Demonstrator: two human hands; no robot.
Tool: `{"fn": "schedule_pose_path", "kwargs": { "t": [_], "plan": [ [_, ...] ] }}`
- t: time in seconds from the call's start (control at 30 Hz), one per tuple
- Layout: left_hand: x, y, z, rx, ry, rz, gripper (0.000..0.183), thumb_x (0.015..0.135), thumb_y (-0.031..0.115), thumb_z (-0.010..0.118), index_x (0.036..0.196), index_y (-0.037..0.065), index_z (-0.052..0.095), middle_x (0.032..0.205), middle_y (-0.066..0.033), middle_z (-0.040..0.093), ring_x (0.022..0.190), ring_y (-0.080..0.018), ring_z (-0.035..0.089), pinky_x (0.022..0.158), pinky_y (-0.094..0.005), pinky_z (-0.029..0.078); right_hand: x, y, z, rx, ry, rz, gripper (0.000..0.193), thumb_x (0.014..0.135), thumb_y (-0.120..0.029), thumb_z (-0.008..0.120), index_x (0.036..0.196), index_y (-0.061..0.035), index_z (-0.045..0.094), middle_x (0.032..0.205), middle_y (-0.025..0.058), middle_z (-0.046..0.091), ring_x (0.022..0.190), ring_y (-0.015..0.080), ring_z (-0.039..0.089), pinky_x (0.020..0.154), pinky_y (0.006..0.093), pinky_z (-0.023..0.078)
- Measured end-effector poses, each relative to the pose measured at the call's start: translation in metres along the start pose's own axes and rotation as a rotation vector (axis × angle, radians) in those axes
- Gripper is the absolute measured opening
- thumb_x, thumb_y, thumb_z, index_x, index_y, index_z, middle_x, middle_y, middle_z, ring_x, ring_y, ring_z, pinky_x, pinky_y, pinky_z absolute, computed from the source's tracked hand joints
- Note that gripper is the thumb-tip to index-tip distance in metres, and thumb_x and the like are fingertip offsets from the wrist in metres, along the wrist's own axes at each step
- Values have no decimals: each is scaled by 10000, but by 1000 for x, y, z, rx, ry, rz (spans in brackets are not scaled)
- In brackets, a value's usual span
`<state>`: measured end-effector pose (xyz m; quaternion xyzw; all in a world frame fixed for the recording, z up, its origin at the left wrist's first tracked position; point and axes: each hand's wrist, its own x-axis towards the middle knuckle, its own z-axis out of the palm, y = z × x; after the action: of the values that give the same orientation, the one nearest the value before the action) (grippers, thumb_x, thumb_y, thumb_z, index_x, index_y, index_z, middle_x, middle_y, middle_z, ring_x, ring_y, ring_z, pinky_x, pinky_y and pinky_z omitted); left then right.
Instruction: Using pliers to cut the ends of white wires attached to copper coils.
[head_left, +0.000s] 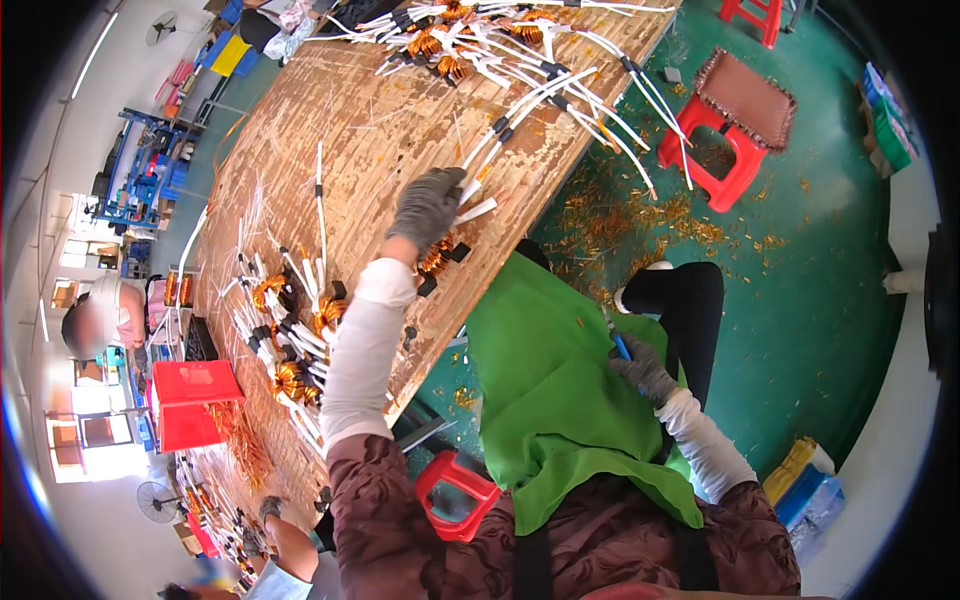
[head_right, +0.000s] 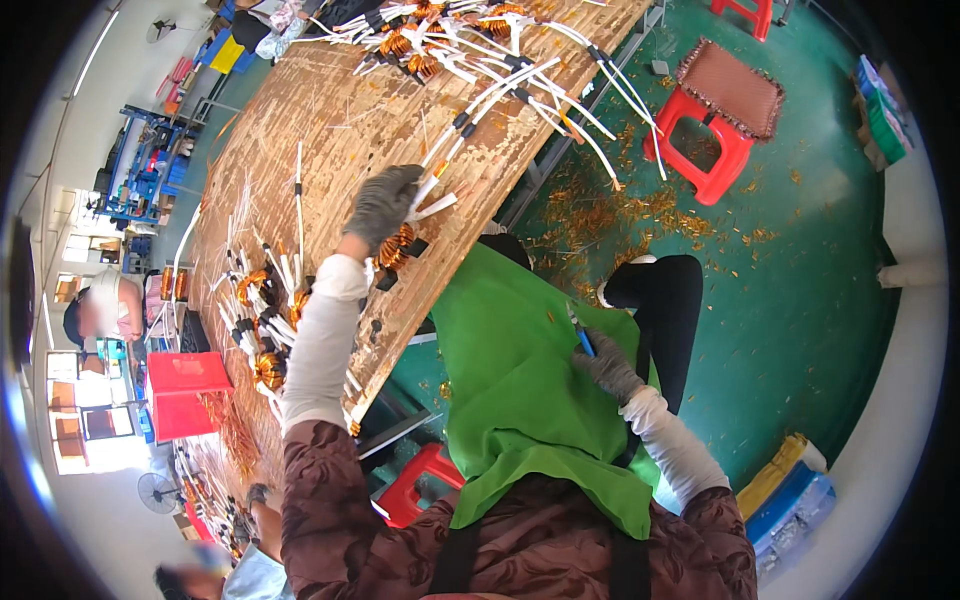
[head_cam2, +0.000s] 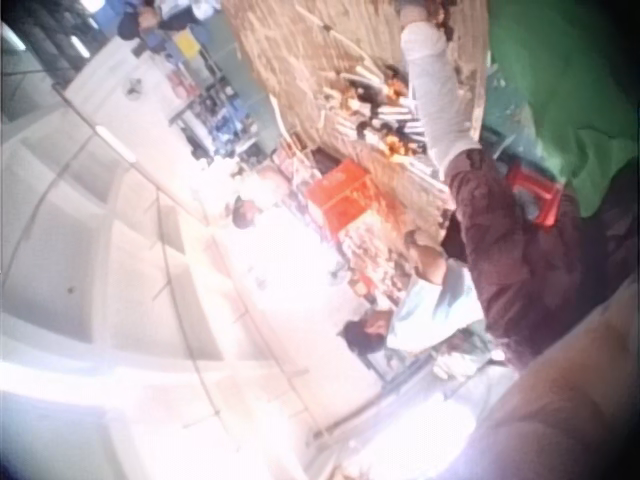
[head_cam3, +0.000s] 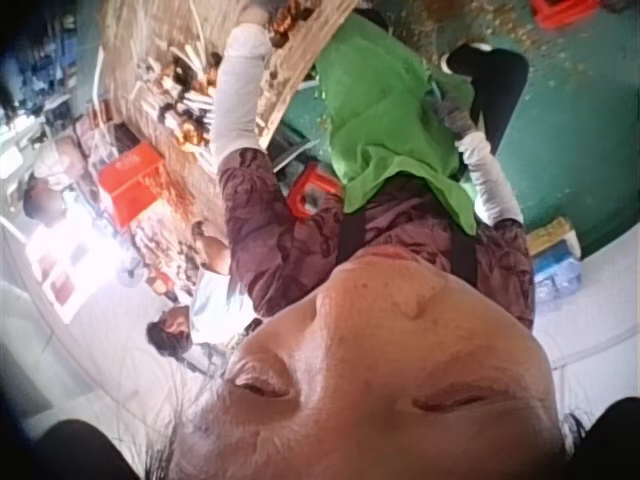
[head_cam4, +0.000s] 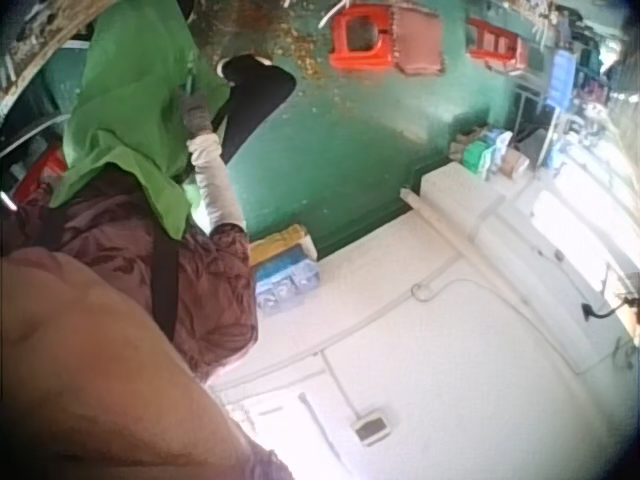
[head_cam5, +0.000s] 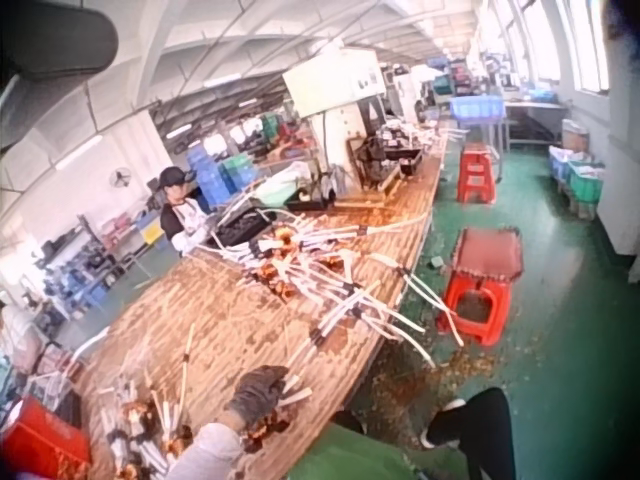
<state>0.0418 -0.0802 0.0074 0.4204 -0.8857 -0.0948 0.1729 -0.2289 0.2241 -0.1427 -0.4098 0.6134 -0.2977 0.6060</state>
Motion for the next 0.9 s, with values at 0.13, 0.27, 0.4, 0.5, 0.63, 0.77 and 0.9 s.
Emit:
{"fn": "schedule_pose_path", "kwargs": {
  "t": [0.13, 0.27, 0.4, 0.5, 0.63, 0.77, 0.9],
  "plan": [
    [13, 14, 19, 23, -163, -144, 206, 812, 91, 568, 1003, 32, 621, 827, -167, 641, 732, -276, 628, 685, -352, 486, -3, -5, -3, -106, 54, -69, 520, 708, -185, 674, 1168, -22, 496, 892, 123, 582, 770, 209, 562, 704, 337, 455],
    [-2, 12, 25, -375, -86, -284, 184, 810, 92, 571, 961, 4, 627, 785, -154, 658, 717, -232, 643, 654, -316, 486, 10, -61, -11, -451, 154, -297, 536, 664, -160, 658, 1165, -57, 501, 920, 176, 568, 815, 309, 570, 725, 385, 460],
    [-7, 25, 27, -590, -76, -373, 186, 818, 67, 567, 974, -26, 606, 814, -149, 667, 765, -210, 656, 676, -301, 490, 53, -151, -16, -581, 266, -614, 513, 667, -164, 641, 1159, -88, 514, 933, 200, 552, 858, 381, 538, 748, 433, 456],
    [-4, 20, 34, -667, -88, -357, 204, 838, 75, 561, 1005, -40, 585, 856, -134, 668, 788, -172, 648, 704, -291, 493, 86, -187, -13, -679, 307, -654, 499, 679, -184, 639, 1153, -84, 521, 934, 199, 552, 866, 382, 534, 757, 440, 451],
    [-2, 23, 20, -1074, -253, -578, 275, 884, 105, 524, 1095, -72, 532, 924, -93, 636, 840, -131, 603, 785, -242, 479, 120, -197, -12, -796, 313, -728, 498, 677, -206, 643, 1142, -63, 532, 937, 196, 554, 877, 375, 537, 768, 449, 448],
    [-4, 11, 20, -1038, -333, -403, 379, 867, 162, 572, 1157, -71, 501, 940, -80, 617, 842, -120, 584, 790, -251, 479, 131, -206, -5, -766, 286, -752, 501, 673, -203, 639, 1140, -56, 534, 939, 196, 554, 871, 373, 538, 778, 448, 448],
    [-3, 15, 12, -1056, -328, -448, 392, 858, 153, 569, 1168, -73, 492, 944, -90, 619, 855, -134, 590, 801, -257, 478, 138, -208, -8, -797, 233, -833, 544, 641, -191, 652, 1156, -67, 530, 963, 187, 556, 903, 362, 533, 812, 435, 446]
  ]
}}
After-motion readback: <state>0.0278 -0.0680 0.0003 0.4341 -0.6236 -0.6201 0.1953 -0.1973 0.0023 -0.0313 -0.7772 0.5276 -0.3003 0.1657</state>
